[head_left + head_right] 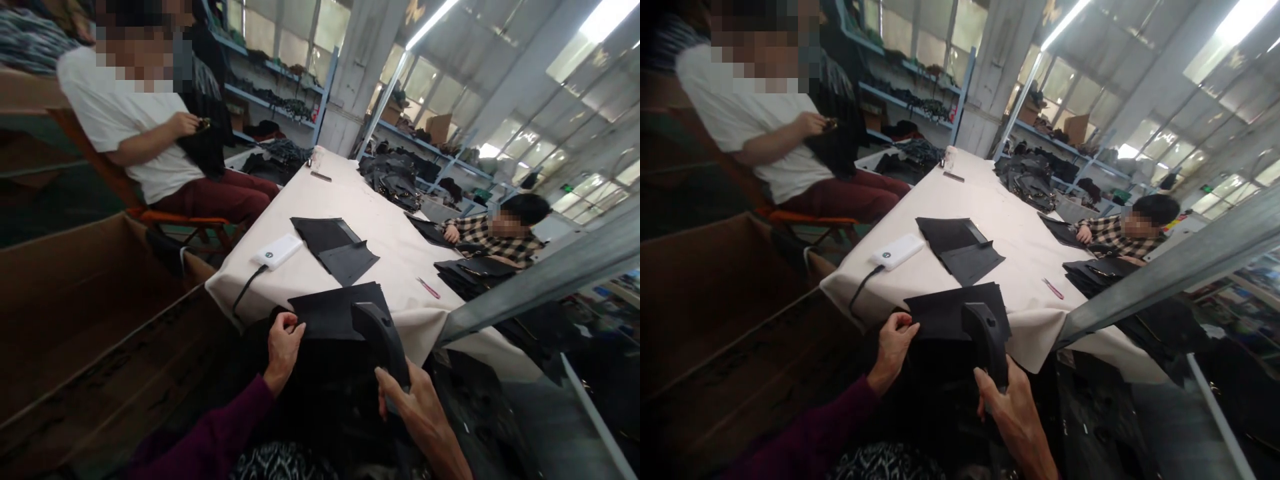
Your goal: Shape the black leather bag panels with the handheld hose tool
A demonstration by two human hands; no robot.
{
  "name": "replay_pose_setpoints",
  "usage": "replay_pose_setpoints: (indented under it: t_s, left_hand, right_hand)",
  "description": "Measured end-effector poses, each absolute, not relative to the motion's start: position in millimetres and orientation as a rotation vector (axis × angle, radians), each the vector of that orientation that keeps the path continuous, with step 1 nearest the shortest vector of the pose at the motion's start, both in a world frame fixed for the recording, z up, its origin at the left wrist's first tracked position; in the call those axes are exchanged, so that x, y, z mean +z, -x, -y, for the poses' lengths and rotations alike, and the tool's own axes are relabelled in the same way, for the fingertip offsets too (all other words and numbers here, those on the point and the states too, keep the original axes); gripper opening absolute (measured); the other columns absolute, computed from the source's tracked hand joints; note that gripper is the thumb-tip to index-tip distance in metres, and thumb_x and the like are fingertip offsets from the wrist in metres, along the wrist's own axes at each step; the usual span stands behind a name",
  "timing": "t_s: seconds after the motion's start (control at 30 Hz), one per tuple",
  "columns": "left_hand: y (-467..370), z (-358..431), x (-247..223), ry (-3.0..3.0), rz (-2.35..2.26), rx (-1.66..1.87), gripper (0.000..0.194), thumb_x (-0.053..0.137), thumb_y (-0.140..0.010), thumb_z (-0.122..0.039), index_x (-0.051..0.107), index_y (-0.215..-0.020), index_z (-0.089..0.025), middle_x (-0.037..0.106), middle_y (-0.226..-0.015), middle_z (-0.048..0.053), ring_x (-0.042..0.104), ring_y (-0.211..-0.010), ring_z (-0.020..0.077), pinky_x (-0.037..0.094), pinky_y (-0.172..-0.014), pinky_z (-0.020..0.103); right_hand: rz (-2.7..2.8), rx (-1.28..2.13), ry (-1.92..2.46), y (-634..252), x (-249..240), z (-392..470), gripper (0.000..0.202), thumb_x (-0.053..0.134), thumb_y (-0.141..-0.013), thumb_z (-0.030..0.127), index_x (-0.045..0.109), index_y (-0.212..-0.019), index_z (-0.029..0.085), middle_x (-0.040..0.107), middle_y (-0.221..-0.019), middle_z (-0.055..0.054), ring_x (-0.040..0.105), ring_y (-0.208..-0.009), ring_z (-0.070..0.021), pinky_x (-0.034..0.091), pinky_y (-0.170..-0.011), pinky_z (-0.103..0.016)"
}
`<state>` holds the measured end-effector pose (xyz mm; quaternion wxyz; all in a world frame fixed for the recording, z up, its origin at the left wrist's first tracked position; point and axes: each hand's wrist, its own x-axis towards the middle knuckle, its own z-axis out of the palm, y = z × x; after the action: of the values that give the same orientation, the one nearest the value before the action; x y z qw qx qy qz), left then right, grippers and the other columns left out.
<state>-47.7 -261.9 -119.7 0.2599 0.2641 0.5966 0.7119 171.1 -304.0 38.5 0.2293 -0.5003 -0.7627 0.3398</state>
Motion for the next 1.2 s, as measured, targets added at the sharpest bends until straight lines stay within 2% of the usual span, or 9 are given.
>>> replay_pose_setpoints:
  t_s: [0.13,0.23,0.33,0.47,0.63,0.77,0.87,1.0,1.2]
  left_hand:
    - [44.4,269.2,-122.3,-0.549,-1.485,1.952,0.057,0.065,-0.065,-0.027,0.042,-0.115,-0.014,0.050,-0.109,0.011,0.059,-0.087,0.0155,0.048,-0.077,0.027]
    - [47.7,280.3,-114.6,-0.508,-1.213,1.928,0.059,0.068,-0.063,-0.024,0.046,-0.116,-0.012,0.053,-0.114,0.012,0.058,-0.093,0.0176,0.048,-0.081,0.027]
    - [54.5,294.1,-106.1,-0.488,-0.943,1.798,0.058,0.069,-0.060,-0.018,0.049,-0.114,-0.011,0.062,-0.099,0.008,0.060,-0.083,0.0151,0.049,-0.075,0.024]
    - [58.6,309.3,-98.7,-0.350,-0.940,1.630,0.083,0.068,-0.059,-0.012,0.031,-0.132,-0.017,0.064,-0.076,0.001,0.059,-0.062,0.0120,0.047,-0.059,0.022]
    - [50.4,320.4,-93.1,-0.574,-0.860,1.621,0.052,0.063,-0.058,-0.013,0.048,-0.108,-0.011,0.065,-0.084,0.006,0.062,-0.067,0.0170,0.051,-0.065,0.028]
    - [49.0,329.8,-86.6,-1.101,-1.319,1.743,0.025,0.054,-0.071,-0.018,0.056,-0.096,-0.014,0.064,-0.085,0.007,0.062,-0.077,0.0202,0.050,-0.070,0.030]
    - [46.4,339.8,-81.7,-1.778,-1.632,1.634,0.032,0.037,-0.082,-0.015,0.056,-0.107,-0.015,0.062,-0.093,0.010,0.059,-0.088,0.0211,0.046,-0.082,0.033]
    - [30.3,350.5,-92.8,-2.444,-1.485,1.173,0.043,0.028,-0.084,-0.010,0.048,-0.123,-0.008,0.062,-0.093,0.016,0.058,-0.090,0.0239,0.043,-0.084,0.037]
    - [9.8,360.4,-162.4,-2.166,-1.374,0.777,0.052,0.030,-0.077,-0.003,0.043,-0.127,-0.012,0.062,-0.086,0.010,0.059,-0.083,0.0215,0.044,-0.076,0.031]
  right_hand:
    - [2.145,0.966,1.414,-173.2,28.6,321.0,0.033,0.047,-0.085,0.048,0.049,-0.077,0.016,0.053,-0.053,0.002,0.052,-0.050,-0.0139,0.041,-0.052,-0.023]
    - [2.176,0.974,1.420,-177.8,26.4,329.4,0.033,0.046,-0.085,0.048,0.049,-0.077,0.016,0.052,-0.053,0.002,0.052,-0.051,-0.0148,0.041,-0.052,-0.024]
    - [2.172,0.864,1.458,-187.4,27.0,335.9,0.034,0.048,-0.083,0.049,0.050,-0.075,0.017,0.054,-0.056,0.000,0.052,-0.055,-0.0159,0.041,-0.057,-0.025]
    - [2.144,0.844,1.537,-200.7,26.2,346.1,0.036,0.045,-0.083,0.052,0.048,-0.070,0.018,0.054,-0.053,0.000,0.052,-0.053,-0.0163,0.042,-0.056,-0.026]
    - [2.184,0.852,1.539,-208.0,23.1,361.0,0.037,0.044,-0.084,0.053,0.048,-0.073,0.018,0.055,-0.053,0.000,0.054,-0.055,-0.0166,0.043,-0.058,-0.025]
    - [2.203,0.829,1.521,-212.5,28.1,370.0,0.038,0.045,-0.083,0.054,0.049,-0.074,0.018,0.055,-0.055,0.000,0.053,-0.057,-0.0167,0.042,-0.058,-0.025]
    - [2.202,0.779,1.516,-220.6,35.3,375.7,0.041,0.044,-0.083,0.057,0.050,-0.071,0.018,0.056,-0.055,0.000,0.053,-0.058,-0.0174,0.041,-0.059,-0.026]
    - [2.212,0.785,1.513,-231.7,45.1,385.8,0.040,0.044,-0.083,0.055,0.051,-0.072,0.018,0.055,-0.056,0.000,0.052,-0.057,-0.0168,0.040,-0.060,-0.026]
    - [2.197,0.854,1.548,-232.5,34.7,393.3,0.028,0.048,-0.083,0.044,0.052,-0.079,0.016,0.056,-0.060,0.001,0.052,-0.058,-0.0153,0.040,-0.058,-0.025]
